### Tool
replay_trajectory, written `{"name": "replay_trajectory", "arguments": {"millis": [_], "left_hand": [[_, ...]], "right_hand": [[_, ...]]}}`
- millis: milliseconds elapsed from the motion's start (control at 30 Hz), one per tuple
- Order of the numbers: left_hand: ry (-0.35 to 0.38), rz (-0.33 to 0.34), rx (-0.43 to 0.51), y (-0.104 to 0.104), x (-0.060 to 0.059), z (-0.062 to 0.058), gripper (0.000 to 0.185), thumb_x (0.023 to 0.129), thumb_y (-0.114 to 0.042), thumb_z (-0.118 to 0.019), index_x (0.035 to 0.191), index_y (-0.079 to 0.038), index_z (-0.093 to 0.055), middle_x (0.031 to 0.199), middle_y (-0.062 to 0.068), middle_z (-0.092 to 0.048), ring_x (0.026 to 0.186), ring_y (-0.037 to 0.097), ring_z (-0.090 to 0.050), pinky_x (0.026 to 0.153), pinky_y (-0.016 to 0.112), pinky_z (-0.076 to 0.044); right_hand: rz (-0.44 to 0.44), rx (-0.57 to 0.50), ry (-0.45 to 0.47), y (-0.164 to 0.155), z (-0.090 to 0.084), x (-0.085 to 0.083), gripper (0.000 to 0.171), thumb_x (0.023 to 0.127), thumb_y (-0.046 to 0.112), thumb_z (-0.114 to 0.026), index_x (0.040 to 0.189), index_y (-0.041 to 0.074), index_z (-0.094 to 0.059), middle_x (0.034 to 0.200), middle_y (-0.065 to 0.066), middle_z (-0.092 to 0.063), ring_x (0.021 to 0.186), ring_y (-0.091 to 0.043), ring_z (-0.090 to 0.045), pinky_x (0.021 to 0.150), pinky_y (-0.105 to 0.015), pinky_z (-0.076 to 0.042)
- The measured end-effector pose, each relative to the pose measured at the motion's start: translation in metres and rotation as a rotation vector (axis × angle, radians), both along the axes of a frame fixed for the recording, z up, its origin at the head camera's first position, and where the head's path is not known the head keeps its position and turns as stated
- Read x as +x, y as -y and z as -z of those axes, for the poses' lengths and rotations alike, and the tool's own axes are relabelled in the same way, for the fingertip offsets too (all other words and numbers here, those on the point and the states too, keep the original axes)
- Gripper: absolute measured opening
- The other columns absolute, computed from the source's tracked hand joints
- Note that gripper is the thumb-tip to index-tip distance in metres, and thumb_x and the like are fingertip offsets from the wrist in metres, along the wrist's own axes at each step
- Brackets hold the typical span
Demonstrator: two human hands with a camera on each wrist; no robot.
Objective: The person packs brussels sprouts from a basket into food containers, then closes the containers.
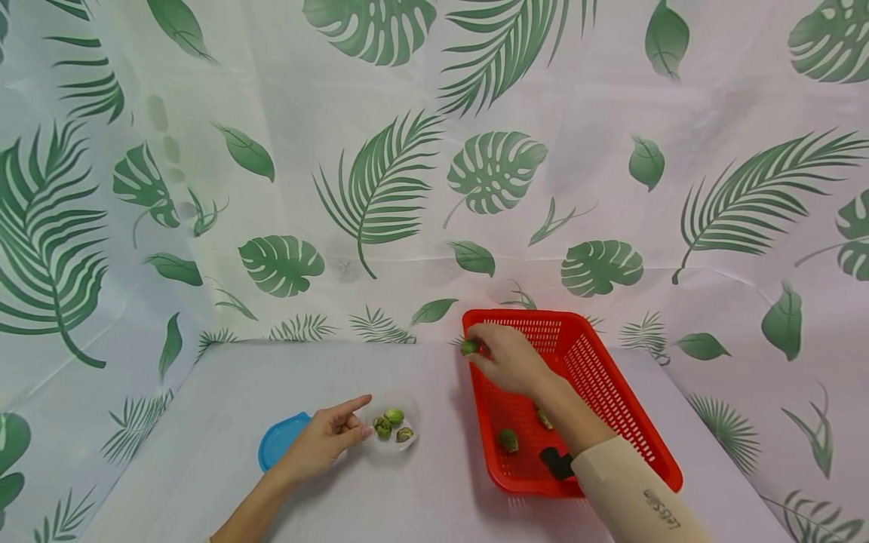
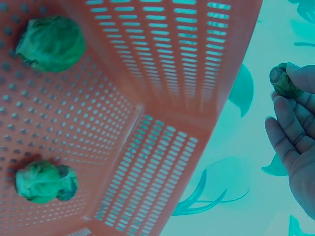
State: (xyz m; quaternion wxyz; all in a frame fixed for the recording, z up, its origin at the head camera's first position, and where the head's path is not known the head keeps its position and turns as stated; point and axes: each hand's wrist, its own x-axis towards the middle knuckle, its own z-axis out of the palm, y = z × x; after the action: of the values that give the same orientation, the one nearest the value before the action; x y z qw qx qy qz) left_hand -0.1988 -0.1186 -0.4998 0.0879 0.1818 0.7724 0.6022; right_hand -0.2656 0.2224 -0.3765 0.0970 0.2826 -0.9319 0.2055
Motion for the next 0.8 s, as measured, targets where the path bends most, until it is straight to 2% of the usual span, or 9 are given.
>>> {"name": "replay_trajectory", "arguments": {"millis": [200,500,800], "left_hand": [[0.002,-0.001,-0.004,0.001,0.0,0.001,0.063,0.1,-0.018,-0.072,0.155,0.001,-0.046,0.09,0.018,-0.067,0.063,0.003,-0.048,0.056,0.018,-0.039],[-0.002,-0.013,-0.002,0.0,0.0,0.001,0.062,0.1,-0.016,-0.072,0.154,0.002,-0.047,0.088,0.013,-0.067,0.064,0.003,-0.049,0.057,0.019,-0.04],[0.003,-0.007,-0.004,0.0,0.0,0.001,0.063,0.1,-0.018,-0.072,0.155,0.0,-0.047,0.088,0.013,-0.067,0.063,0.003,-0.048,0.056,0.019,-0.039]], "right_hand": [[-0.006,-0.009,-0.014,0.009,-0.005,0.005,0.025,0.092,0.015,-0.08,0.115,0.012,-0.071,0.1,0.003,-0.071,0.091,-0.016,-0.064,0.085,-0.04,-0.059],[-0.009,-0.019,-0.012,0.019,-0.008,0.008,0.031,0.093,0.017,-0.08,0.121,0.01,-0.07,0.106,0.001,-0.072,0.095,-0.02,-0.065,0.086,-0.04,-0.059],[-0.05,-0.02,-0.031,0.033,-0.014,0.014,0.024,0.093,0.018,-0.08,0.115,0.015,-0.07,0.098,0.008,-0.069,0.09,-0.015,-0.062,0.081,-0.037,-0.058]]}}
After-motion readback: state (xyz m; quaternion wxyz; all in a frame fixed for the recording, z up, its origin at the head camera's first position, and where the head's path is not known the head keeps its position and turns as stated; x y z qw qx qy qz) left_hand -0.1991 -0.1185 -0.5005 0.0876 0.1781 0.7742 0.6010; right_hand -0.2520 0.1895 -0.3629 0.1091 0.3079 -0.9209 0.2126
